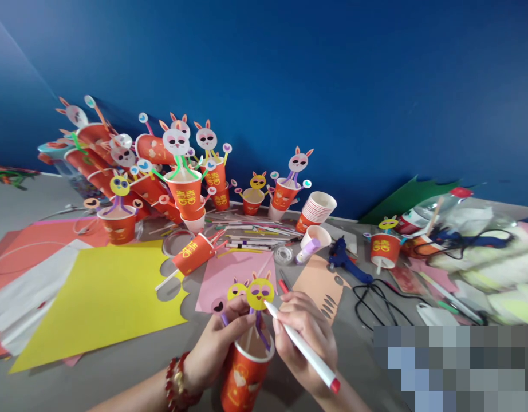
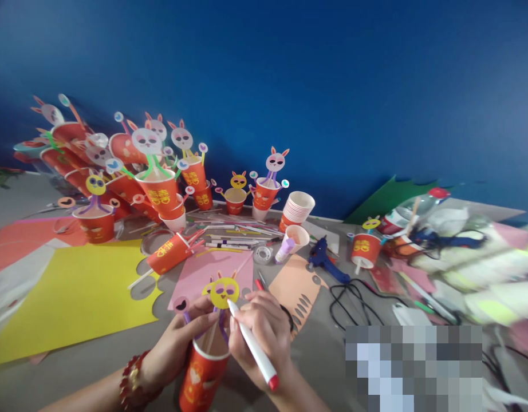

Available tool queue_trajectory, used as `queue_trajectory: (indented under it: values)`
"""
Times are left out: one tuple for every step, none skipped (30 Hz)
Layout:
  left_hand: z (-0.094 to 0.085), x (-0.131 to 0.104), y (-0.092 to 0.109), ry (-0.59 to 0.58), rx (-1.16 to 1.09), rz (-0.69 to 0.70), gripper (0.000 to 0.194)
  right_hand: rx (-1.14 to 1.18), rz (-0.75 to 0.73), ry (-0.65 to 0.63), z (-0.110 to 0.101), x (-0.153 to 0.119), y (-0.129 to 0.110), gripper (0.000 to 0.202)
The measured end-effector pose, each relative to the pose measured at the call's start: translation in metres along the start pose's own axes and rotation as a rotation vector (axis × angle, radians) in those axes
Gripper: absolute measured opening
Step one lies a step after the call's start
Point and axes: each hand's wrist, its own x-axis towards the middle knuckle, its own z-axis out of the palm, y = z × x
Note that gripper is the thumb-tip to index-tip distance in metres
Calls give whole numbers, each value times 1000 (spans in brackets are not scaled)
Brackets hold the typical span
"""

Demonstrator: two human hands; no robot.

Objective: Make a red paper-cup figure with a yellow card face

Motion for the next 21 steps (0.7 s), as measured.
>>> queue_trajectory:
  values:
    - [0,0,0,1,-4,1,15,-4,0,-1,0,0,0,26]
    - [0,0,0,-1,-9,2,15,-9,-1,1,0,0,1,26]
    - [-1,1,-1,-3,-13,2,15,-14,-4,2,0,0,1,26]
    - [-1,1,-1,-5,-18,0,15,-18,-7,4,0,-1,1,25]
    - [-2,1,-2,-5,-21,-1,14,-22,-8,5,0,-1,2,25]
    - [-2,1,-2,-3,-22,-3,14,-25,-6,6,0,-1,2,25]
    - [-2,1,-2,2,-21,-5,13,-26,-3,8,0,-1,2,25]
    - [-3,1,-2,9,-18,-8,13,-21,4,7,0,-1,2,25]
    - [-2,1,-2,16,-15,-10,14,-13,10,5,1,-1,2,26]
    - [-2,1,-2,21,-12,-13,14,-1,14,5,1,-1,1,26]
    - [-2,1,-2,21,-9,-14,15,12,12,7,1,-1,1,27]
    - [-1,1,-1,17,-9,-13,16,22,8,6,1,-1,1,27]
    - [-1,1,-1,9,-11,-8,18,22,6,7,1,-1,1,27]
    - [-1,1,0,-1,-12,-5,19,15,5,9,1,-2,2,26]
    - [-1,1,0,-8,-15,-2,21,6,7,12,0,-2,2,26]
    - [-1,1,0,-13,-18,-2,22,-2,10,11,0,-3,2,25]
    - [-1,1,-1,-15,-19,-2,22,-6,10,10,0,-3,2,25]
    - [-2,1,-1,-13,-21,-1,21,-4,12,8,0,-3,3,26]
    - [-2,1,-1,-10,-23,1,20,3,11,6,0,-3,3,26]
    - [-2,1,-2,-9,-25,4,20,11,10,1,0,-3,2,27]
    - [-3,1,-2,-9,-27,5,19,18,11,0,0,-3,2,27]
